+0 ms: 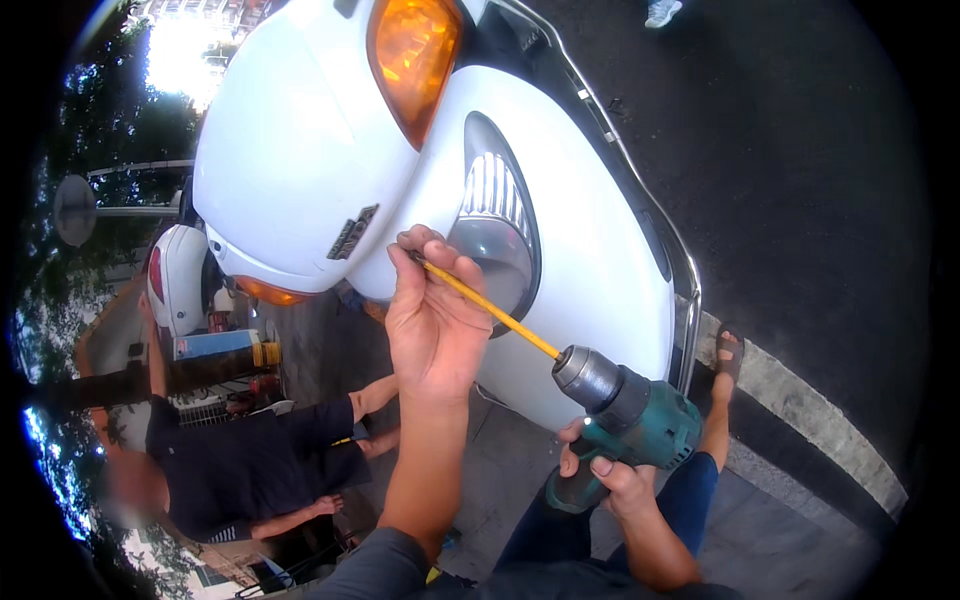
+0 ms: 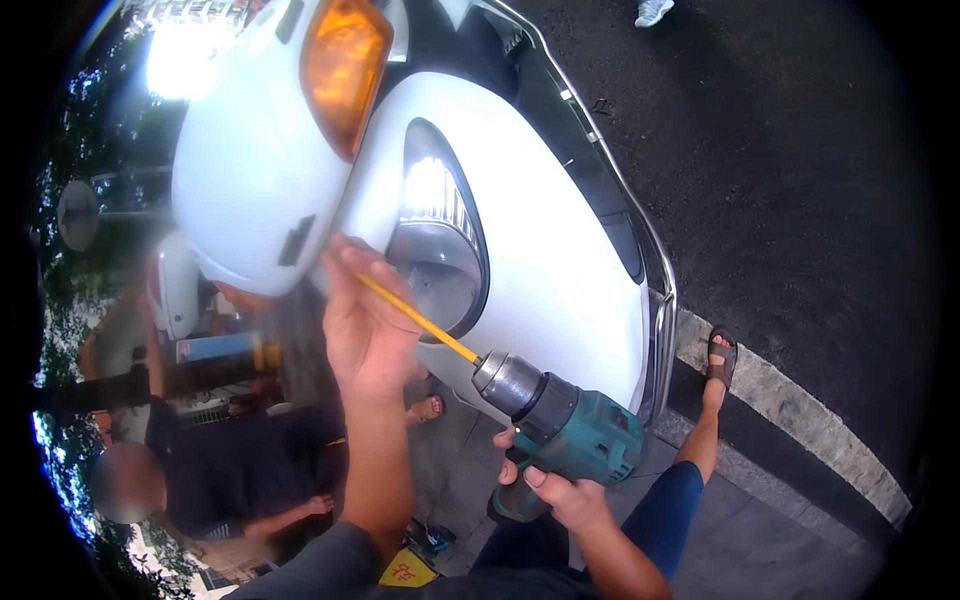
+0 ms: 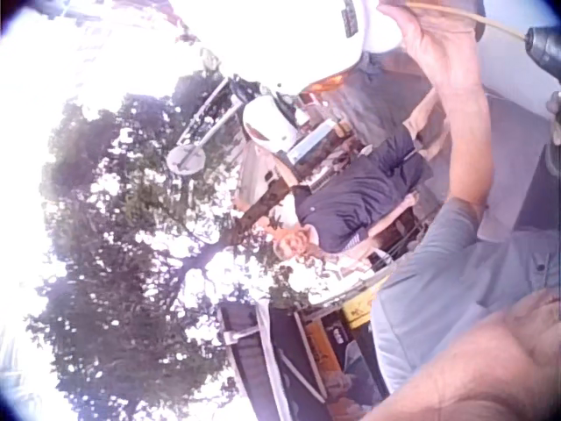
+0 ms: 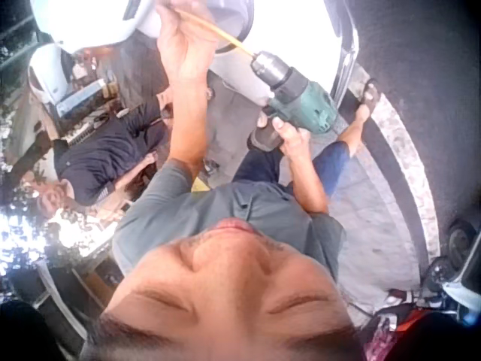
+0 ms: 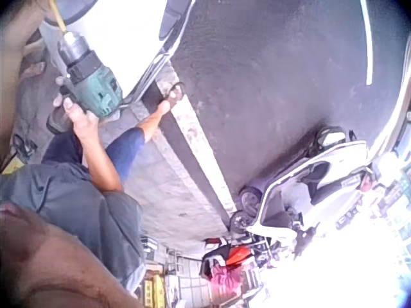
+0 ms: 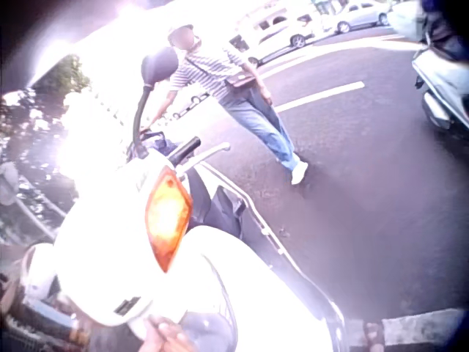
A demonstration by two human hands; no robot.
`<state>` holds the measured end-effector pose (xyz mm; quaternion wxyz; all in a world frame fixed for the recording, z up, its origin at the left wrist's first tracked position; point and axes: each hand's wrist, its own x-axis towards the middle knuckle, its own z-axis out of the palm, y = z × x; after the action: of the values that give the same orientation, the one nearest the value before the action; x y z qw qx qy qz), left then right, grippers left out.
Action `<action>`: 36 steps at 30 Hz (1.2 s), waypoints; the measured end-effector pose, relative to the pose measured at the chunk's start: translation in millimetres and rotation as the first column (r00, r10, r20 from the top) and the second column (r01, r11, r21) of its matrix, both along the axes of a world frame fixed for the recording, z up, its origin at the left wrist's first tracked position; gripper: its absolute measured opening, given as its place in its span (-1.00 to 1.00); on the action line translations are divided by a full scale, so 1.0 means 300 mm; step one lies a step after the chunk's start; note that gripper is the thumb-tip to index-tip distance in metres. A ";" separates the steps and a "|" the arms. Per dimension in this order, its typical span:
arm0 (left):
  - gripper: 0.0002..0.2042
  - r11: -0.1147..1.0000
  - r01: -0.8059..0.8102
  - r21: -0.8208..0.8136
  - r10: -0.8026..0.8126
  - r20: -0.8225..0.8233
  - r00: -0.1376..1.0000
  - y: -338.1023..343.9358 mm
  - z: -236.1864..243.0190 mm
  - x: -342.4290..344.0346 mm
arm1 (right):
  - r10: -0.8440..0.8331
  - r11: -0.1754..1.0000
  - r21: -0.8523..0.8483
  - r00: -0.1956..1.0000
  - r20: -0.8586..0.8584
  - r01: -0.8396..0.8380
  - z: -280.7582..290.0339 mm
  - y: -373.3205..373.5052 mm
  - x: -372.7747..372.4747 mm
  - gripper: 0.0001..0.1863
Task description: The person repairs a white scooter parked on a city sidewalk. They remove the front fairing, adjust the handlebars and dashboard, and use a power drill to secure screws on the front panel and handlebar area. A second person stands nearby observing the process.
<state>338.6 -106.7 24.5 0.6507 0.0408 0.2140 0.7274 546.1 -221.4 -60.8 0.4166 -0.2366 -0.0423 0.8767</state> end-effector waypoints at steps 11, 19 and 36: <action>-0.79 0.974 0.131 -0.185 -0.191 -0.357 0.914 0.011 -0.006 -0.067 | 0.066 0.960 0.241 0.950 0.307 -0.144 -0.043 -0.109 -0.068 -0.69; -0.56 0.948 0.096 -0.303 -0.306 -0.952 0.017 -0.113 0.328 -0.191 | -0.368 0.806 0.583 0.859 0.356 0.103 -0.071 0.161 -0.181 -0.77; -0.57 0.510 -0.380 -0.772 -0.779 -0.227 -0.585 0.897 0.510 -0.752 | -0.470 0.839 0.452 0.823 0.318 0.304 0.112 0.214 -0.452 -0.34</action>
<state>113.0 162.2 177.6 0.2786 0.4522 0.8380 -0.1254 410.5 -157.2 -27.1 0.6080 -0.3360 -0.2498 0.6746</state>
